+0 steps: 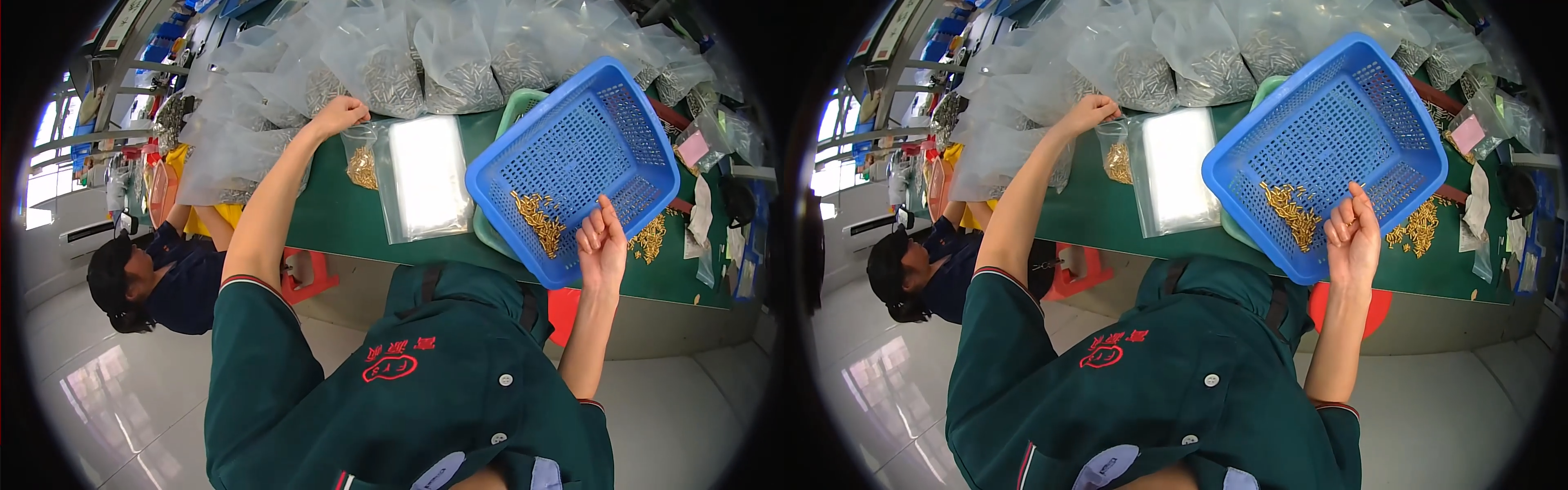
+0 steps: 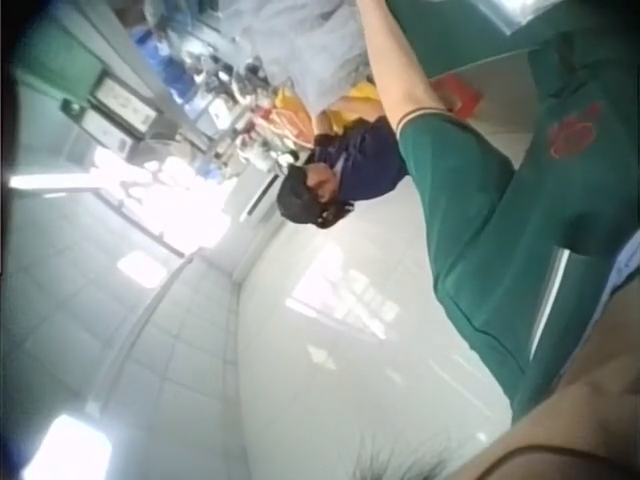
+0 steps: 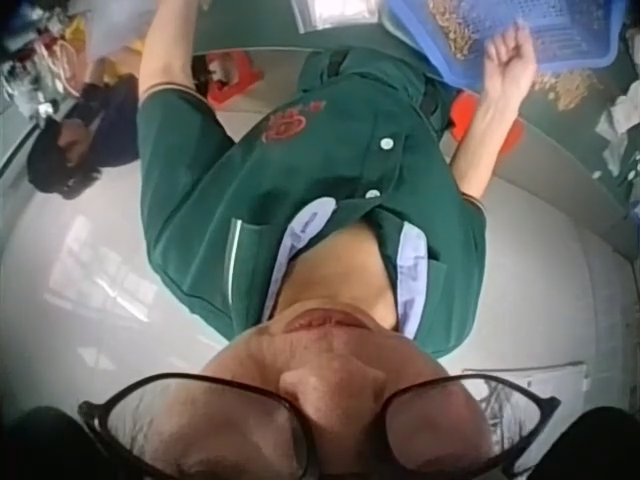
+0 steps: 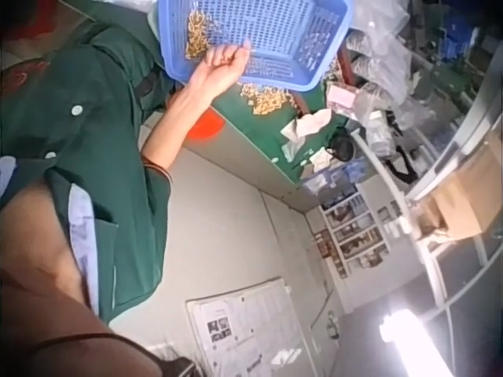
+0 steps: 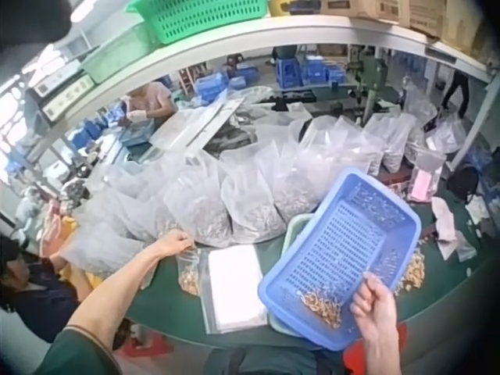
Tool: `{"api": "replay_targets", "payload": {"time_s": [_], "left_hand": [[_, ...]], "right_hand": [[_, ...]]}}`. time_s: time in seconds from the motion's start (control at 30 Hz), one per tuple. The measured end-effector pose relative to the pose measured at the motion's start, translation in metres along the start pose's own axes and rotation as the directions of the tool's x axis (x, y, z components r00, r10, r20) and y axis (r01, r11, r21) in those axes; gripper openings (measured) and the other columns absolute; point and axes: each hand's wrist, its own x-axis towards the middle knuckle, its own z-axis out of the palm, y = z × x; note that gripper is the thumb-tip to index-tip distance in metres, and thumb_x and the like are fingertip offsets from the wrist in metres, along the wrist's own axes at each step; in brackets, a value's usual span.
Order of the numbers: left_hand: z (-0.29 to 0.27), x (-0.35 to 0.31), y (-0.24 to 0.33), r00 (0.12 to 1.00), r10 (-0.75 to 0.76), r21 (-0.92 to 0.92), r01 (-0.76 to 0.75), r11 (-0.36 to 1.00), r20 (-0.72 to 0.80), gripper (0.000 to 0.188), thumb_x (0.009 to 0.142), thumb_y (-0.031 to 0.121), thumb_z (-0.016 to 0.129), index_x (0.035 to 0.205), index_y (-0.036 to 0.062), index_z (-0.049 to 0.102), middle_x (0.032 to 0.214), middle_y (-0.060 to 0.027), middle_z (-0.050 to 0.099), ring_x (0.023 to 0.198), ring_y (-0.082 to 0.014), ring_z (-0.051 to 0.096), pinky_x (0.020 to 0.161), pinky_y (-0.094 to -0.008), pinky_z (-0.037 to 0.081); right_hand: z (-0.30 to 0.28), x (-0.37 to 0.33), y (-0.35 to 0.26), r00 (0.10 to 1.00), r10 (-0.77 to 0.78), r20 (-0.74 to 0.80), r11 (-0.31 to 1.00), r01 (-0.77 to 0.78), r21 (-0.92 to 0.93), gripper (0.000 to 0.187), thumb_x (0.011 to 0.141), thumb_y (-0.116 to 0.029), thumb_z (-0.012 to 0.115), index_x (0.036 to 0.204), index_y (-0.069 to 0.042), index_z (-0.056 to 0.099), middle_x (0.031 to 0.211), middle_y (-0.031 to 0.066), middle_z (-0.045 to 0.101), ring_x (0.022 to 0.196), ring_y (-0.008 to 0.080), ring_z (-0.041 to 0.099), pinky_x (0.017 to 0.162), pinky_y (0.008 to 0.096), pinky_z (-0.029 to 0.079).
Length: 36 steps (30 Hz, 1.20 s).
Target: Sorting small gold-colored hardware components from a basket and placing them into individual plastic bags.
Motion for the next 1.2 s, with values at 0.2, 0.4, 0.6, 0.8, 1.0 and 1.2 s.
{"api": "replay_targets", "payload": {"time_s": [0.2,0.4,0.6,0.8,1.0,1.2], "left_hand": [[-0.003,-0.005,-0.011,0.992,-0.044,0.354,-0.001,0.935,0.118,0.026,0.078,0.024,0.053,0.078,-0.0006,0.061,0.067,-0.0069,0.060,0.064,-0.0132,0.054,0.062,-0.0284,0.043],[-0.003,-0.017,0.004,0.992,-0.006,0.315,-0.033,0.948,0.125,0.025,0.077,0.023,0.053,0.079,-0.0001,0.061,0.065,-0.0097,0.059,0.059,-0.0164,0.052,0.059,-0.0317,0.042],[0.032,-0.053,0.114,0.974,0.181,-0.019,-0.186,0.982,-0.132,0.027,0.084,0.021,0.047,0.076,-0.0028,0.057,0.072,-0.0072,0.060,0.067,-0.0171,0.055,0.064,-0.0275,0.043],[0.135,-0.095,0.207,0.929,0.318,-0.978,0.208,-0.020,0.191,0.027,0.087,0.021,0.044,0.096,-0.0031,0.052,0.095,-0.0151,0.055,0.089,-0.0218,0.052,0.078,-0.0306,0.043],[0.244,-0.068,0.234,0.810,0.394,-0.762,0.564,-0.318,0.434,0.050,0.091,0.033,0.023,0.114,-0.0073,0.042,0.121,-0.0206,0.043,0.112,-0.0278,0.043,0.097,-0.0380,0.032],[0.256,-0.061,0.231,0.795,0.504,-0.724,0.562,-0.400,0.338,0.042,0.091,0.021,0.022,0.115,-0.0075,0.041,0.125,-0.0208,0.040,0.116,-0.0280,0.039,0.099,-0.0379,0.031]], "right_hand": [[0.002,0.003,0.002,1.000,0.027,-0.004,1.000,-0.027,0.004,0.018,0.085,-0.007,0.040,0.100,0.000,0.047,0.057,-0.0008,0.033,0.043,0.0058,0.027,0.037,0.0195,0.023],[0.002,0.005,0.000,0.996,0.069,0.058,0.997,-0.070,0.020,0.017,0.086,-0.009,0.040,0.097,-0.001,0.048,0.058,-0.0007,0.033,0.044,0.0064,0.029,0.038,0.0199,0.024],[-0.009,0.008,-0.006,0.985,0.152,-0.087,0.966,-0.129,0.226,0.015,0.083,-0.007,0.039,0.092,0.001,0.047,0.083,0.0119,0.053,0.068,0.0196,0.048,0.060,0.0278,0.041],[0.002,-0.001,-0.015,0.971,0.143,0.190,0.964,-0.180,0.196,0.026,0.082,-0.007,0.043,0.105,0.004,0.047,0.087,0.0090,0.054,0.060,0.0114,0.043,0.054,0.0232,0.038],[0.045,-0.028,-0.016,0.937,0.118,0.329,0.971,-0.039,-0.238,0.030,0.081,-0.003,0.040,0.107,0.007,0.050,0.090,0.0114,0.061,0.041,0.0026,0.029,0.038,0.0174,0.024],[0.045,-0.033,-0.022,0.957,0.009,0.291,0.913,0.111,-0.393,0.039,0.075,0.002,0.038,0.112,0.007,0.048,0.102,0.0147,0.059,0.042,0.0013,0.026,0.039,0.0165,0.022]]}}
